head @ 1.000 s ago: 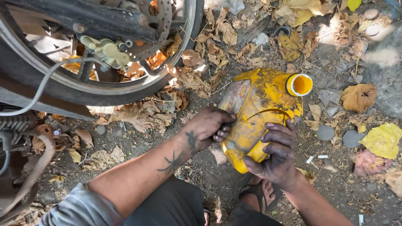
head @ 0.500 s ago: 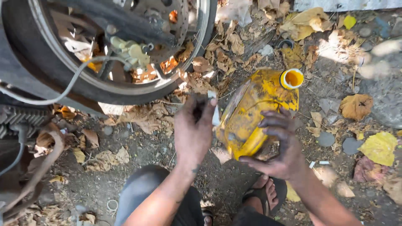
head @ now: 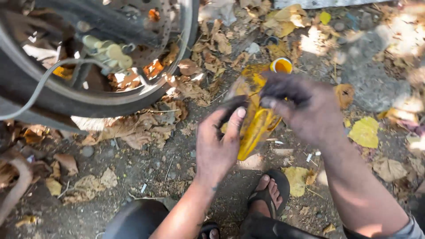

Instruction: Cutting open a plastic oil container using a small blade fragment

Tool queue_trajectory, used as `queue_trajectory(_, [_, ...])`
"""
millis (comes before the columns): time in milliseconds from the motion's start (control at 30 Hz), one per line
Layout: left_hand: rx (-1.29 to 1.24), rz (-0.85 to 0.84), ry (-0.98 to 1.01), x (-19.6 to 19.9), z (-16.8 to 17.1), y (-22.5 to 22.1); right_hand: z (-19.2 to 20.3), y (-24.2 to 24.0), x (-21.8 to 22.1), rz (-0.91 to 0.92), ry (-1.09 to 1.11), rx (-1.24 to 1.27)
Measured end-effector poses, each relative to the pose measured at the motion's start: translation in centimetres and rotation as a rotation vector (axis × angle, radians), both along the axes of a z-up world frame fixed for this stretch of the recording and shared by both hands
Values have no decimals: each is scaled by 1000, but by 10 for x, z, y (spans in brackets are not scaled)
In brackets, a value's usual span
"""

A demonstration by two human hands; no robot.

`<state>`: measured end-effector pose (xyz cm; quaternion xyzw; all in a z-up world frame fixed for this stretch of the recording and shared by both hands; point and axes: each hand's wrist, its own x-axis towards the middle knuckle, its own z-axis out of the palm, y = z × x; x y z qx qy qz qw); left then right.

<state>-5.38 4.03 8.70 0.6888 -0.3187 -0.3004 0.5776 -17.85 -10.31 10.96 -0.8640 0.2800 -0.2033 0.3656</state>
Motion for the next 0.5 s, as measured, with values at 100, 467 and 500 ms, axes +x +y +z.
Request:
queue_trajectory(100, [276,-51,-72,-10,-19,-5,-7,-23,-23,-152,-354,324])
queue_trajectory(467, [322,5,517,-89,-44,-33,-57,-18,-77,-482,-635,580])
queue_trajectory(500, [155,70,622,-104,-41,-31,-60,-15,-90,-502,-567,534])
